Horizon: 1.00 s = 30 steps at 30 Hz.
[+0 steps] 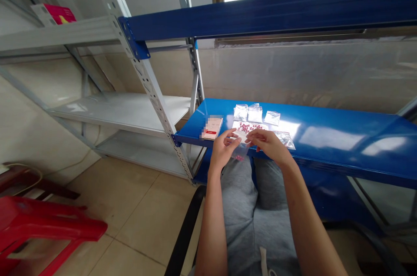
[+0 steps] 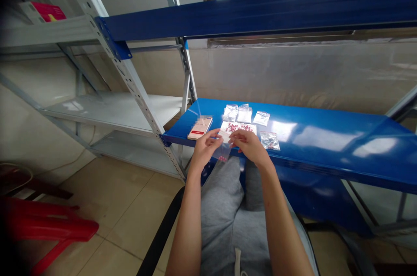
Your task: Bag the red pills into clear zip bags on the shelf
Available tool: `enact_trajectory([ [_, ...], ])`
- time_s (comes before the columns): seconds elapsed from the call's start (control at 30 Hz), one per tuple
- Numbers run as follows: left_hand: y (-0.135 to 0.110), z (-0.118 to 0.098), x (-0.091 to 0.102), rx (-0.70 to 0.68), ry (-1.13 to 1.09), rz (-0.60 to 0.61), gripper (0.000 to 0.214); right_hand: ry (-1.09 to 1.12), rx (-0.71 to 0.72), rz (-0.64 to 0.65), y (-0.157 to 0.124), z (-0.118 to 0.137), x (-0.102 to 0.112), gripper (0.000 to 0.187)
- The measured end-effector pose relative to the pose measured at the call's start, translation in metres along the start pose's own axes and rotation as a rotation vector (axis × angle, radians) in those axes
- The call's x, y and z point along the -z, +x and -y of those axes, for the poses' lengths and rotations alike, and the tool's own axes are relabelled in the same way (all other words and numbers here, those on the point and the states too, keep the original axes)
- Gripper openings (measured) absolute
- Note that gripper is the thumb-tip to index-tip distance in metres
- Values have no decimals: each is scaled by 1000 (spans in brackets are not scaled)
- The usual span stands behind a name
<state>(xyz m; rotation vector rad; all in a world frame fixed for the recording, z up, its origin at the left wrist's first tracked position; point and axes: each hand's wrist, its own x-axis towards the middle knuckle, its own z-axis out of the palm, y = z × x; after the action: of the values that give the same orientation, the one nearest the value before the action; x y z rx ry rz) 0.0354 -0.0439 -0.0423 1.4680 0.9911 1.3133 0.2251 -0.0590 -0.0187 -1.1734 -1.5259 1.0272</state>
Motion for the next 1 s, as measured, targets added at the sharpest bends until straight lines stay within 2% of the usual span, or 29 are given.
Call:
enact_trajectory([
  [0.2, 0, -7, -7, 27, -121, 2, 35, 75, 2, -98, -15, 9, 2, 28],
  [0.4, 0, -14, -14, 49, -177, -38, 29, 123, -10, -197, -17, 15, -2, 28],
  [0.6, 2, -17, -20, 59, -216, -67, 30, 165, -14, -171, -18, 22, -6, 38],
  [0.9, -1, -25, -27, 57, -186, -19, 26, 173, 18, -205, -20, 20, -4, 40],
  [1.0, -1, -25, -29, 43, -199, -35, 27, 188, 11, -211, -19, 18, -3, 41],
])
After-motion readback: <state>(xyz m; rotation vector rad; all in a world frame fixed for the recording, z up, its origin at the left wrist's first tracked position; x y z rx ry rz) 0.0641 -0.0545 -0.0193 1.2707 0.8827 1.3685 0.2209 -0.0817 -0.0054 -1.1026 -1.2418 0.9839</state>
